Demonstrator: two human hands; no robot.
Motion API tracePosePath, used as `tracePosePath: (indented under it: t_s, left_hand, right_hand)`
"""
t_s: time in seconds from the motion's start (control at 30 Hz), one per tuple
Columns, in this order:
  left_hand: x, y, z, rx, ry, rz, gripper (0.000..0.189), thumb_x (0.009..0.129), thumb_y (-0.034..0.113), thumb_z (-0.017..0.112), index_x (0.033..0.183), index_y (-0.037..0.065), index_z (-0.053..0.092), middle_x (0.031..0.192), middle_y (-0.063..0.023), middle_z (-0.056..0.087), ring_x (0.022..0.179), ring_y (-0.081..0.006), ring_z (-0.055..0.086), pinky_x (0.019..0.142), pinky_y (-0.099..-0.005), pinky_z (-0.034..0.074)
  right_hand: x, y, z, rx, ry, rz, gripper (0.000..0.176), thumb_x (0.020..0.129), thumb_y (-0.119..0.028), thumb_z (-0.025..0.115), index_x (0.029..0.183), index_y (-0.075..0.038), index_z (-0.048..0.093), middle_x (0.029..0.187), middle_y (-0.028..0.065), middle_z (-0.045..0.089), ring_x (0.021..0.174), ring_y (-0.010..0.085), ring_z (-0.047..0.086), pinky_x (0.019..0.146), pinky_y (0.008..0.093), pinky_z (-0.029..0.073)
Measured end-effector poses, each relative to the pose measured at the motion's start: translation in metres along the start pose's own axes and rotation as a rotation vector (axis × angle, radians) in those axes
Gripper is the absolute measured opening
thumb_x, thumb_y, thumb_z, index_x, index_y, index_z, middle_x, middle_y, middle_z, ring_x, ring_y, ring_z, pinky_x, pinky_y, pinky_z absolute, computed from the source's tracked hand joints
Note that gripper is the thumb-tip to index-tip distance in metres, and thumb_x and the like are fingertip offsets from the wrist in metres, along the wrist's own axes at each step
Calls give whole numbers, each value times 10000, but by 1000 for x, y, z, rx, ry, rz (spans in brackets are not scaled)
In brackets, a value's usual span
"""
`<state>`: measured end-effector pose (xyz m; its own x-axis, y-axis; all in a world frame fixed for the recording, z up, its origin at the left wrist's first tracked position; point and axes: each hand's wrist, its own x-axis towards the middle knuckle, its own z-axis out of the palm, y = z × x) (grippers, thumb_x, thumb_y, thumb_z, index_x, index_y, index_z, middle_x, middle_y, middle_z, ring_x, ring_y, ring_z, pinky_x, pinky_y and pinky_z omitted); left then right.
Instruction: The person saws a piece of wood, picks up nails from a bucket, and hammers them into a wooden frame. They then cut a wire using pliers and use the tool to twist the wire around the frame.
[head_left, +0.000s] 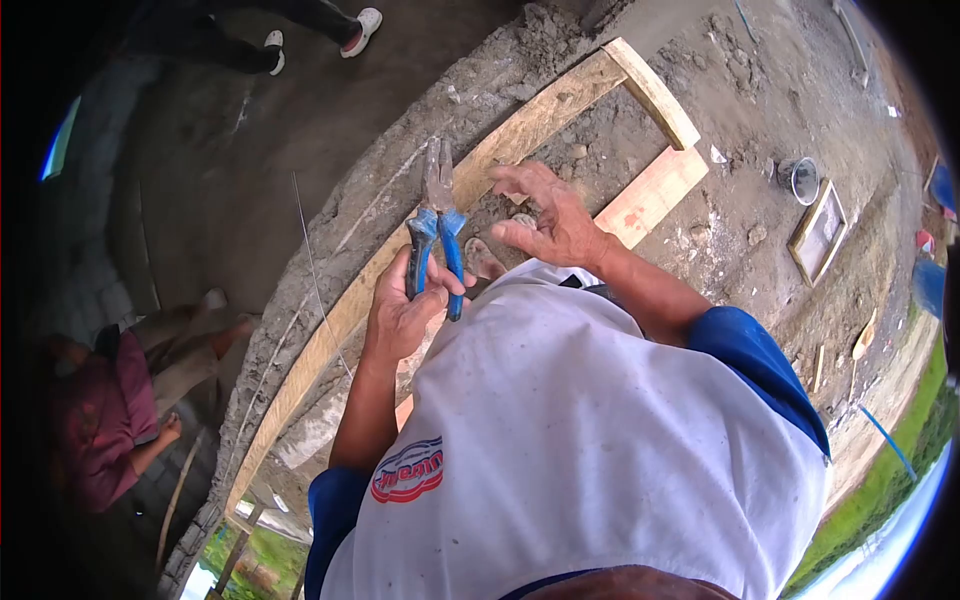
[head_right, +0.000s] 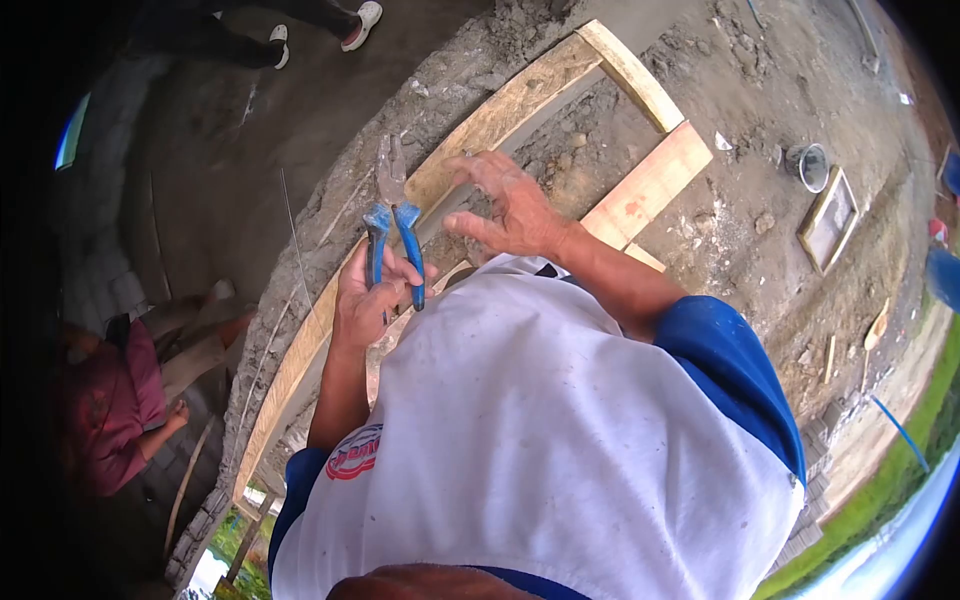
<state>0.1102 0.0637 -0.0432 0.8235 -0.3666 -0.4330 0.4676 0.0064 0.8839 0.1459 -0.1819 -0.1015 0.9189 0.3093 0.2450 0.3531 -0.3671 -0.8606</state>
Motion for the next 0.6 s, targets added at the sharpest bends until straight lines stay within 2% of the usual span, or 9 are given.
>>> tracePosePath:
  t_s: [0.03, 0.07, 0.17, 0.2, 0.3, 0.4, 0.6]
  left_hand:
    - [1, 8, -6, 183, 53, -3, 230, 779, 25, 515, 1007, 11, 543, 905, -136, 625, 816, -186, 636, 743, -344, 525]
    - [1, 27, -9, 585, 82, -108, 205, 788, 75, 544, 982, 16, 575, 956, -164, 637, 838, -246, 644, 766, -383, 513]
    - [4, 19, -14, 1008, 167, -17, 237, 777, 97, 566, 1000, 20, 587, 1009, -180, 631, 912, -332, 623, 800, -425, 490]
    - [3, 13, -16, 1086, 185, 29, 273, 760, 104, 582, 1024, 35, 580, 1038, -174, 625, 1006, -391, 555, 871, -462, 448]
    - [8, -1, -20, 1376, 104, 167, 320, 743, 104, 592, 1058, 52, 562, 1033, -169, 625, 1075, -408, 516, 906, -499, 411]
    - [14, -1, -11, 1443, 85, 106, 346, 727, 95, 596, 1066, 52, 538, 1047, -178, 631, 1098, -422, 485, 922, -542, 373]
    - [29, -8, -6, 1361, 87, 146, 301, 720, 86, 585, 1011, 31, 534, 968, -208, 642, 1034, -429, 511, 890, -534, 391]
  right_hand:
    - [1, 17, -10, -177, 86, 5, 516, 842, -323, 698, 1269, -63, 565, 1045, 131, 618, 1029, 284, 559, 902, 424, 440]
    - [5, 33, -15, -227, 50, -5, 469, 821, -307, 711, 1223, -89, 606, 1032, 115, 623, 1011, 287, 559, 909, 424, 423]
    - [15, 60, -12, -354, 16, -29, 335, 771, -274, 739, 1079, -148, 708, 984, 54, 637, 942, 271, 554, 900, 416, 377]
    - [15, 63, -7, -381, 44, -28, 290, 763, -271, 742, 1027, -153, 729, 962, 26, 640, 910, 251, 549, 877, 408, 366]
    - [19, 70, 8, -433, 180, -84, 209, 732, -276, 753, 919, -183, 757, 888, -34, 633, 831, 212, 525, 797, 395, 341]
    - [22, 68, 13, -486, 263, -103, 180, 710, -288, 758, 869, -204, 758, 845, -51, 614, 800, 201, 510, 766, 398, 327]
    - [24, 66, 13, -499, 267, -90, 159, 704, -301, 756, 832, -207, 755, 827, -52, 598, 797, 207, 501, 778, 413, 314]
